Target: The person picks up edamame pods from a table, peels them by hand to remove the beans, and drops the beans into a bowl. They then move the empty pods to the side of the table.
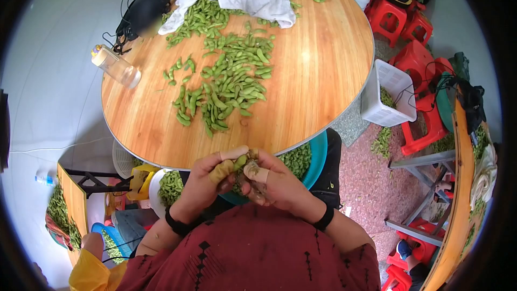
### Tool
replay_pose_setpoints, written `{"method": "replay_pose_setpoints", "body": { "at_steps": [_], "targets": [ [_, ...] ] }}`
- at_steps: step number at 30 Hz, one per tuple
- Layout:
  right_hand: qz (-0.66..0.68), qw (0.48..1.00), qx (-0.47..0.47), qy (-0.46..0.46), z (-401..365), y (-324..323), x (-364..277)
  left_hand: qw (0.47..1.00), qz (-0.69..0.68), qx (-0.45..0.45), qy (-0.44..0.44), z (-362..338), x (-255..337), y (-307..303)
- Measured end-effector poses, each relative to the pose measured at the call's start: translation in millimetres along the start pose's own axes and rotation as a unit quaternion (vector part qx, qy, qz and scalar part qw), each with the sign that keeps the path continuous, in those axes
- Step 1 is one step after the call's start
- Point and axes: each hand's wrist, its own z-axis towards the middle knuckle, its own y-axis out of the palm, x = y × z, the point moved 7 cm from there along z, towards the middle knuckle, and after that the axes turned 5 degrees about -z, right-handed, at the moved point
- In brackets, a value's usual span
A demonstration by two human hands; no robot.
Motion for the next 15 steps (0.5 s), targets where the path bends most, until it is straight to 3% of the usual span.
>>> {"method": "replay_pose_setpoints", "body": {
  "at_steps": [1,2,3,4,5,6,7,8,12,14,15],
  "targets": [
    [0.067,0.997,-0.006,0.041,0,1,3,0.979,-0.181,-0.025,-0.087,2,-18,0],
    [0.067,0.997,-0.006,0.041,1,0,5,0.918,-0.355,-0.049,-0.170,0,-30,5],
    [0.077,0.996,-0.005,0.042,3,-2,9,0.918,-0.355,-0.049,-0.169,-1,-32,8],
    [0.086,0.995,-0.003,0.043,4,-3,11,0.984,-0.167,-0.004,-0.064,0,-24,0],
    [0.086,0.995,-0.003,0.043,3,-3,10,0.998,0.031,0.040,0.044,-1,-10,-5],
    [0.059,0.997,0.015,0.051,3,-6,9,0.998,0.031,0.040,0.044,-1,-10,-6],
    [0.032,0.997,0.033,0.059,1,-7,8,0.959,0.201,0.053,0.192,-5,10,-5],
    [0.033,0.997,0.033,0.059,0,-4,5,0.870,0.360,0.063,0.330,-15,26,4],
    [-0.058,0.994,0.065,0.061,0,0,3,0.892,0.335,0.083,0.292,-15,27,6],
    [-0.080,0.993,0.067,0.049,-1,0,5,0.969,0.173,0.087,0.153,-7,4,-3],
    [-0.152,0.985,0.073,0.023,-3,0,3,0.969,0.173,0.086,0.153,-6,5,-3]
  ]
}}
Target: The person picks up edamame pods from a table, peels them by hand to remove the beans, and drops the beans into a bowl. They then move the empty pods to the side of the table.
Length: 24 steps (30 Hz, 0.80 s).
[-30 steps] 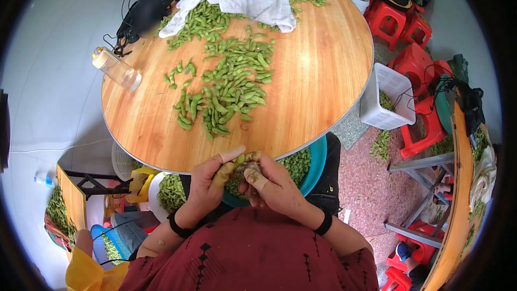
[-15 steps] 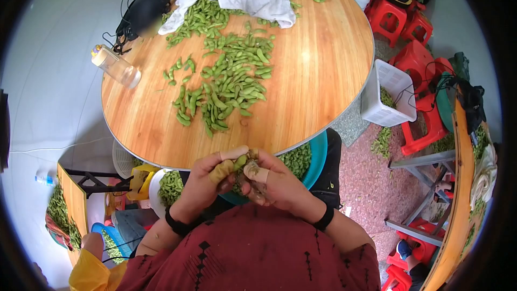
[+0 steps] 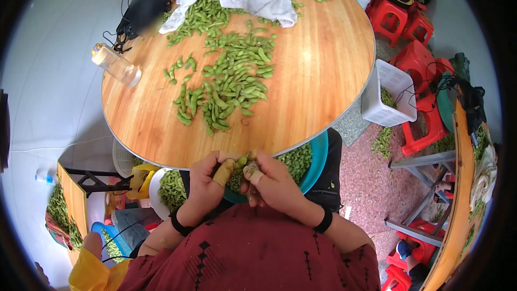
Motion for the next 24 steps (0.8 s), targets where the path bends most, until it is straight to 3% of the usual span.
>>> {"method": "replay_pose_setpoints", "body": {
  "at_steps": [1,3,5,6,8,12,15,17,18,20,22,24],
  "targets": [
    [-0.070,0.997,0.012,-0.029,0,-1,-2,0.998,-0.039,-0.011,-0.046,2,-6,1],
    [-0.048,0.999,0.014,-0.020,2,-4,3,0.992,-0.079,-0.022,-0.094,2,-9,3],
    [-0.027,0.999,0.016,-0.012,2,-7,2,0.999,0.036,0.005,0.025,6,12,0],
    [0.015,1.000,0.016,0.003,2,-9,0,0.999,0.036,0.004,0.025,7,12,-1],
    [0.059,0.998,0.016,0.018,1,-7,-2,0.971,0.170,-0.012,0.168,5,31,2],
    [-0.002,1.000,0.020,0.010,0,-2,-1,0.970,0.170,-0.007,0.174,2,30,3],
    [-0.029,0.999,0.027,-0.012,3,-2,0,0.984,0.138,0.001,0.117,1,21,6],
    [-0.044,0.998,0.035,-0.018,3,-2,-1,1.000,0.018,0.008,-0.003,2,4,6],
    [-0.088,0.994,0.053,-0.039,1,-2,-6,1.000,0.017,0.008,-0.003,3,2,7],
    [-0.133,0.987,0.071,-0.058,1,-5,-7,0.995,-0.045,0.008,-0.092,3,-17,6],
    [-0.277,0.948,0.077,-0.135,3,-8,-11,0.993,-0.065,-0.004,-0.101,3,-22,4],
    [-0.327,0.924,0.104,-0.170,-5,-9,-25,0.990,-0.084,-0.016,-0.109,3,-22,5]
  ]
}}
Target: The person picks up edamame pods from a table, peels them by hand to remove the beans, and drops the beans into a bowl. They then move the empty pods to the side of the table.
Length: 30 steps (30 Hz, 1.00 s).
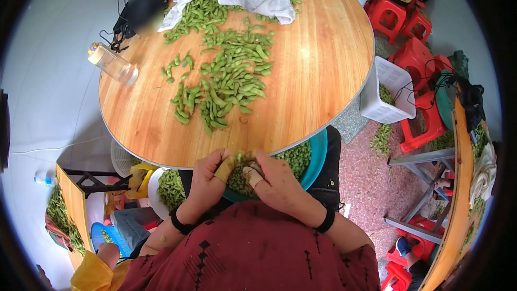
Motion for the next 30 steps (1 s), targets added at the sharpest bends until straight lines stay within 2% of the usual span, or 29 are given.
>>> {"method": "replay_pose_setpoints", "body": {
  "at_steps": [1,3,5,7,9,11,13,15,17,18,20,21,23,24,25,26,27,29,30],
  "targets": [
    [-0.054,0.998,0.030,-0.032,0,-6,-8,0.999,0.039,0.001,0.022,-1,7,0],
    [-0.044,0.996,0.055,-0.052,0,-8,-12,0.996,0.078,0.002,0.044,-4,16,2],
    [-0.034,0.994,0.081,-0.072,-1,-10,-12,0.988,0.107,-0.001,0.110,-7,29,5],
    [-0.090,0.978,0.093,-0.165,-1,-7,-14,0.987,0.110,-0.016,0.113,-8,31,4],
    [-0.098,0.977,0.096,-0.166,-1,-5,-12,0.986,0.114,-0.030,0.116,-11,33,6],
    [-0.106,0.975,0.100,-0.165,-3,-1,-14,0.992,0.096,-0.030,0.080,-15,30,8],
    [-0.095,0.981,0.100,-0.137,-5,1,-14,0.989,0.112,-0.032,0.092,-16,31,10],
    [-0.121,0.974,0.113,-0.157,-4,6,-18,0.985,0.138,-0.017,0.105,-17,35,4],
    [-0.146,0.965,0.127,-0.174,-3,8,-20,0.984,0.151,-0.065,0.066,-18,31,8],
    [-0.147,0.968,0.126,-0.162,-1,8,-15,0.984,0.155,-0.059,0.064,-19,30,8],
    [-0.146,0.970,0.123,-0.153,1,7,-10,0.991,0.094,-0.037,0.085,-22,30,6],
    [-0.136,0.977,0.093,-0.134,3,10,-6,0.991,0.096,-0.032,0.085,-23,35,1],
    [-0.127,0.983,0.062,-0.117,2,7,-2,0.973,0.207,-0.092,0.034,-28,40,-14],
    [-0.118,0.987,0.014,-0.105,0,7,-1,0.954,0.282,-0.099,0.024,-33,35,-37],
    [-0.109,0.989,-0.034,-0.092,-3,9,2,0.946,0.310,-0.091,0.006,-32,41,-63],
    [-0.110,0.989,-0.034,-0.095,-6,6,6,0.907,0.415,-0.050,-0.044,-29,40,-89],
    [-0.143,0.983,-0.059,-0.101,-10,9,11,0.881,0.472,-0.011,0.018,-21,46,-105],
    [-0.176,0.975,-0.084,-0.107,-13,15,19,0.872,0.475,0.038,0.112,6,35,-123],
    [-0.203,0.970,-0.099,-0.094,-13,19,26,0.872,0.475,0.039,0.114,23,25,-127]
  ]
}}
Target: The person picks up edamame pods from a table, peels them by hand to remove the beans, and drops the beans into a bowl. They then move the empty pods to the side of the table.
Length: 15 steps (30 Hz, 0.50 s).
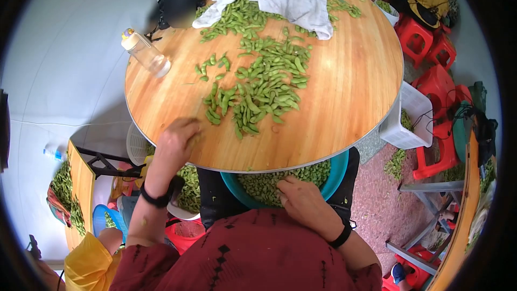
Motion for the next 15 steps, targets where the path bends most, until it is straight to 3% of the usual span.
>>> {"method": "replay_pose_setpoints", "body": {
  "at_steps": [2,3,5,8,12,15],
  "targets": [
    [-0.028,0.999,-0.016,0.012,0,3,2,0.985,-0.017,0.100,0.138,21,6,0],
    [-0.015,0.999,-0.028,0.023,0,3,3,0.985,-0.018,0.102,0.140,22,6,1],
    [-0.004,0.999,-0.036,0.036,1,1,4,0.998,-0.017,0.006,0.058,29,-5,16],
    [0.092,0.996,-0.007,0.015,0,-8,-7,0.996,-0.070,-0.003,0.049,23,-5,19],
    [0.227,0.969,-0.042,0.089,14,-20,-21,0.996,-0.074,-0.019,0.035,14,11,25],
    [0.250,0.963,-0.047,0.092,28,-18,-19,0.977,-0.214,0.009,0.019,3,42,23]
  ]
}}
